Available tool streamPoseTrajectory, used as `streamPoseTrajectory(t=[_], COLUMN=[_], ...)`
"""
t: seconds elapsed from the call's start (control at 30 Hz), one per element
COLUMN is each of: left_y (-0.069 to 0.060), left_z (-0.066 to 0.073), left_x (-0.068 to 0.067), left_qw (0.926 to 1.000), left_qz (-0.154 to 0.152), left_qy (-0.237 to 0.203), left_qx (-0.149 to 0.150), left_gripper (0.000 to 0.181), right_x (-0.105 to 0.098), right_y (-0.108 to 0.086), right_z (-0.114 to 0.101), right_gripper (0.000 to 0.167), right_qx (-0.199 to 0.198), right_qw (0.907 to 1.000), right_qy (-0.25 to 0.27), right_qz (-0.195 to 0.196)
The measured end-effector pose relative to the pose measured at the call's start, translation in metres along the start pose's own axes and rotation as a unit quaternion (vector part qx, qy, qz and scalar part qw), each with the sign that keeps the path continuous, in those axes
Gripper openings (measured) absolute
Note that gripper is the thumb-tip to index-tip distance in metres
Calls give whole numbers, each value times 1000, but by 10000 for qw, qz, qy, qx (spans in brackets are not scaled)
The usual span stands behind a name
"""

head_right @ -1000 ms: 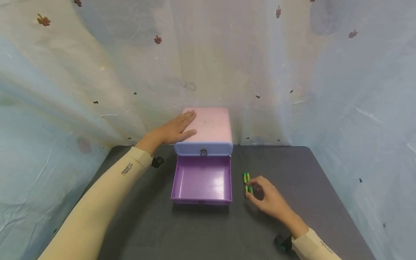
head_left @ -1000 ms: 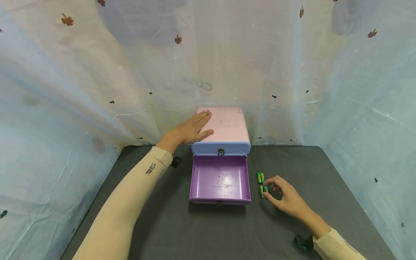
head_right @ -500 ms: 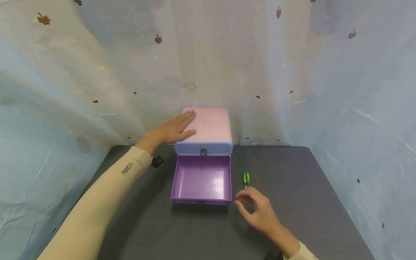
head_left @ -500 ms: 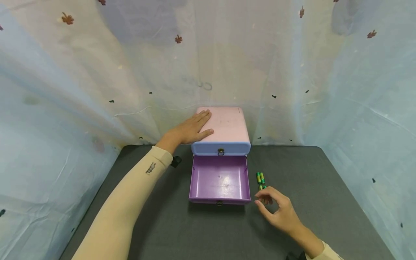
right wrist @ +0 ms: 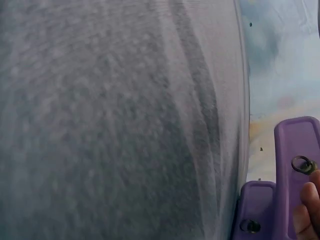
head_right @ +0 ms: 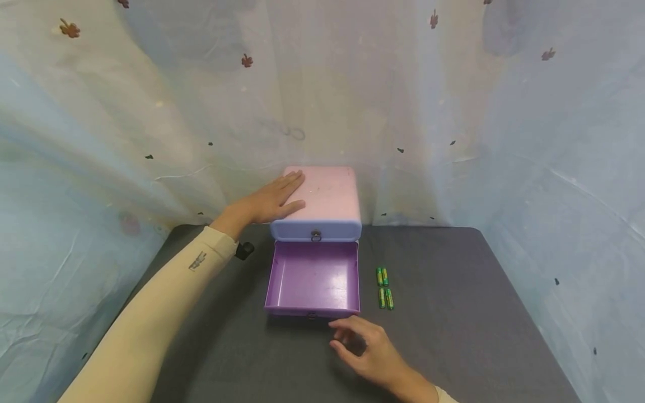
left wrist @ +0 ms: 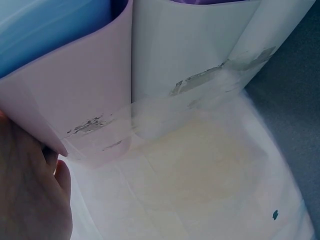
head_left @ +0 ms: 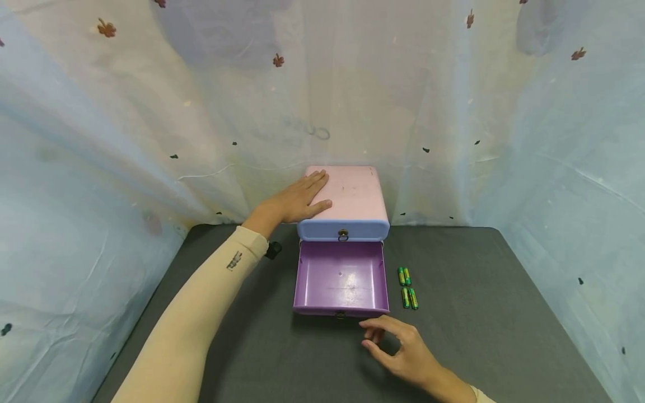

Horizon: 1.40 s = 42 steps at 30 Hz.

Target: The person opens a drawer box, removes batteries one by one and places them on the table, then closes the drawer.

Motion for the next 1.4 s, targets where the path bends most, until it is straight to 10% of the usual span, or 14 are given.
streamPoseTrajectory(t=[0.83, 1.4], left_y=[-1, 1], left_z=[1, 0], left_x=[0, 0], left_qw=[10000, 10000], left_qz=[-3, -6], left_qy=[-60, 15], left_qx=[-4, 26], left_gripper=[87, 86], right_x=[33, 46], right_y=[5, 10], right_z=[7, 9], right_gripper=[39, 24], right_qx=[1399, 2572], right_qw=[9886, 9290], right_qy=[546, 2604], right_qz=[-84, 551])
Point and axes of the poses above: each hand's wrist, its own y-axis towards the middle knuckle, its own x-axis out of the palm, z = x × y, the point moved 1 cm from there along y, towards the middle knuckle, and after that the axes turned 12 degrees about y, right-handed, at the moved point
